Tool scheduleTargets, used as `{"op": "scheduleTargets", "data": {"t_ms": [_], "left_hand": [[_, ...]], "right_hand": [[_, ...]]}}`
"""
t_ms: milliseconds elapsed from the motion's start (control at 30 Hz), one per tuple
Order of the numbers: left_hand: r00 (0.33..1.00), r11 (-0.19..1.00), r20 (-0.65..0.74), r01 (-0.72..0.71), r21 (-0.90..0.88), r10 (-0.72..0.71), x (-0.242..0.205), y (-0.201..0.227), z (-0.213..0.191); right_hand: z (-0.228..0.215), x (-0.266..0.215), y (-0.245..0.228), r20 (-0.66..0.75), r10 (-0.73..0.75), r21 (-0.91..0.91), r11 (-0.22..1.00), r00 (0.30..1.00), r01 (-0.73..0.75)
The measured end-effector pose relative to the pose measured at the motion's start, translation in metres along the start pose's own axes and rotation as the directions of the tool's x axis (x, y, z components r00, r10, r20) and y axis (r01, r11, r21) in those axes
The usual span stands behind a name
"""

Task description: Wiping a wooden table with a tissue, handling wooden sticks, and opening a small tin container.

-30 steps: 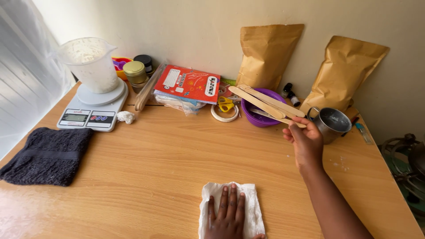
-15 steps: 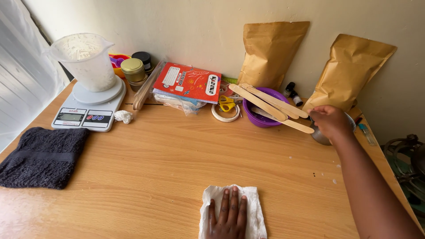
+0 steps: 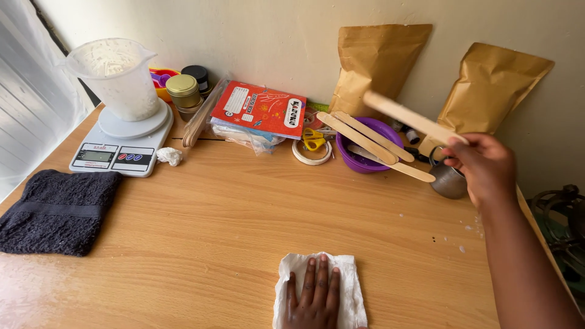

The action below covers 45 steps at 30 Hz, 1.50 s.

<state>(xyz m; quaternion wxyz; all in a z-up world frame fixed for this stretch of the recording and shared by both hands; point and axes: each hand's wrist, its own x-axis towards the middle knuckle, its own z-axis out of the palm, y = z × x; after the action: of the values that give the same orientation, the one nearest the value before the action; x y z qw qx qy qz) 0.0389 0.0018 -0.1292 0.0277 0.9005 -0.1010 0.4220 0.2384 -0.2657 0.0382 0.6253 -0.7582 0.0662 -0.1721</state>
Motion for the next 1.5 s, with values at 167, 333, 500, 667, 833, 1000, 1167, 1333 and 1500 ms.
{"op": "scheduleTargets", "data": {"t_ms": [167, 333, 500, 667, 833, 1000, 1167, 1333, 1500], "left_hand": [[0.990, 0.988, 0.140, 0.054, -0.144, -0.034, 0.005, -0.004, -0.018], [0.882, 0.956, 0.470, 0.106, -0.273, 0.036, -0.007, -0.008, -0.009], [0.567, 0.828, 0.817, 0.406, -0.387, 0.103, 0.009, -0.012, -0.016], [0.698, 0.681, 0.716, 0.533, -0.502, -0.018, 0.003, -0.020, -0.001], [0.713, 0.562, 0.673, 0.645, -0.519, -0.196, 0.028, -0.022, -0.032], [0.754, 0.608, 0.595, 0.619, -0.498, -0.280, 0.028, -0.024, -0.031], [0.578, 0.604, 0.767, 0.727, -0.327, -0.280, 0.044, -0.024, -0.049], [0.535, 0.236, 0.750, 0.845, -0.480, -0.389, 0.045, -0.021, -0.051], [0.676, 0.156, 0.587, 0.704, -0.692, -0.446, 0.046, -0.014, -0.045]], "right_hand": [[-0.036, -0.089, -0.013, -0.072, -0.356, 0.354, 0.864, 0.932, 0.358], [-0.099, -0.144, 0.005, -0.235, -0.058, 0.489, 0.856, 0.970, 0.169], [-0.136, -0.172, 0.034, -0.291, 0.028, 0.587, 0.794, 0.956, 0.155], [-0.152, -0.169, 0.058, -0.455, -0.211, 0.203, 0.921, 0.865, 0.331], [-0.146, -0.168, 0.070, -0.431, -0.428, -0.114, 0.899, 0.795, 0.422], [-0.127, -0.182, 0.052, -0.302, -0.530, -0.270, 0.845, 0.793, 0.462], [-0.149, -0.164, 0.068, -0.334, -0.299, 0.129, 0.925, 0.894, 0.358], [-0.168, -0.153, 0.076, -0.387, -0.227, 0.228, 0.915, 0.894, 0.331], [-0.157, -0.134, 0.045, -0.450, -0.213, 0.101, 0.953, 0.867, 0.287]]}}
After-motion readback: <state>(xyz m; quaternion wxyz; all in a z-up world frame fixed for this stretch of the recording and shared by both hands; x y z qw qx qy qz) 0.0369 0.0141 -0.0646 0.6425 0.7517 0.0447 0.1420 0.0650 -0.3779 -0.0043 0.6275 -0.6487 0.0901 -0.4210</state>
